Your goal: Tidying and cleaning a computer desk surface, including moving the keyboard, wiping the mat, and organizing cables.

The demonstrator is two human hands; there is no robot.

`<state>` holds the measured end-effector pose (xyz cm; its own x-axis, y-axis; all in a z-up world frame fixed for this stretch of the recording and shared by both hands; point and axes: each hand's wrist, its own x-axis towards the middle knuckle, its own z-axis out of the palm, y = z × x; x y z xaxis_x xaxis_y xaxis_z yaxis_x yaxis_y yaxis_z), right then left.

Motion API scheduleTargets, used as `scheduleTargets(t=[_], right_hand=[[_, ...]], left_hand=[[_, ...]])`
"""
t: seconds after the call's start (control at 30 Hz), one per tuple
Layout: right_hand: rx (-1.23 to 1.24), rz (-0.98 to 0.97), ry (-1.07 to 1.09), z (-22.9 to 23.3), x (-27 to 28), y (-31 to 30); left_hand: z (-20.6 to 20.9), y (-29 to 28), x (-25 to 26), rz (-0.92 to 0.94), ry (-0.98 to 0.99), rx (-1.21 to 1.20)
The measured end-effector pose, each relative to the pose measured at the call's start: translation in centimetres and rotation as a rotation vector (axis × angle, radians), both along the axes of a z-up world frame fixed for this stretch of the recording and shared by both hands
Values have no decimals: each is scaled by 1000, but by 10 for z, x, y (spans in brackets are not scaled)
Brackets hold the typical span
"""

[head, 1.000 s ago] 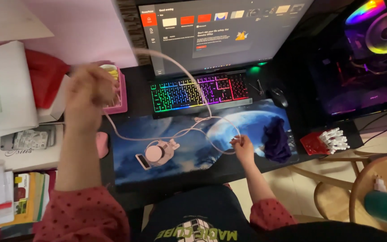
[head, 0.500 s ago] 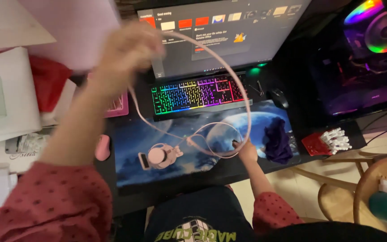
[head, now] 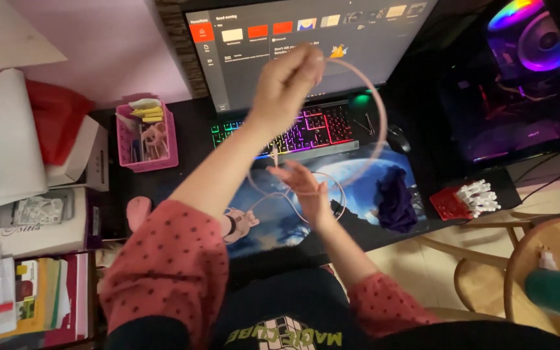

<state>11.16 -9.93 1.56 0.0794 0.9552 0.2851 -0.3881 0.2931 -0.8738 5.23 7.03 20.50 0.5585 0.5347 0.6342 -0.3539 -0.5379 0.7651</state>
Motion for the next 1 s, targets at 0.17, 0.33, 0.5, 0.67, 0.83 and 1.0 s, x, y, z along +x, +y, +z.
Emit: scheduleTargets(t=[0.17, 0.33, 0.5, 0.67, 0.83, 1.0], right_hand=[[-87, -586, 237, -8, -6, -15], [-392, -916, 317, -65, 120, -34], [-1315, -860, -1290, -152, 224, -101], [-1480, -665, -1382, -235, 249, -147], [-976, -1210, -599, -274, 289, -149], [-407, -980, 219, -15, 189, -81]], left_hand=[[-1, -20, 26, 28, 23, 417], [-24, -4, 7, 133, 294, 467], [-64, 11, -23, 225, 602, 381], [-95, 11, -38, 238, 643, 279], [-84, -12, -56, 235, 645, 111], [-99, -17, -51, 264, 734, 135]])
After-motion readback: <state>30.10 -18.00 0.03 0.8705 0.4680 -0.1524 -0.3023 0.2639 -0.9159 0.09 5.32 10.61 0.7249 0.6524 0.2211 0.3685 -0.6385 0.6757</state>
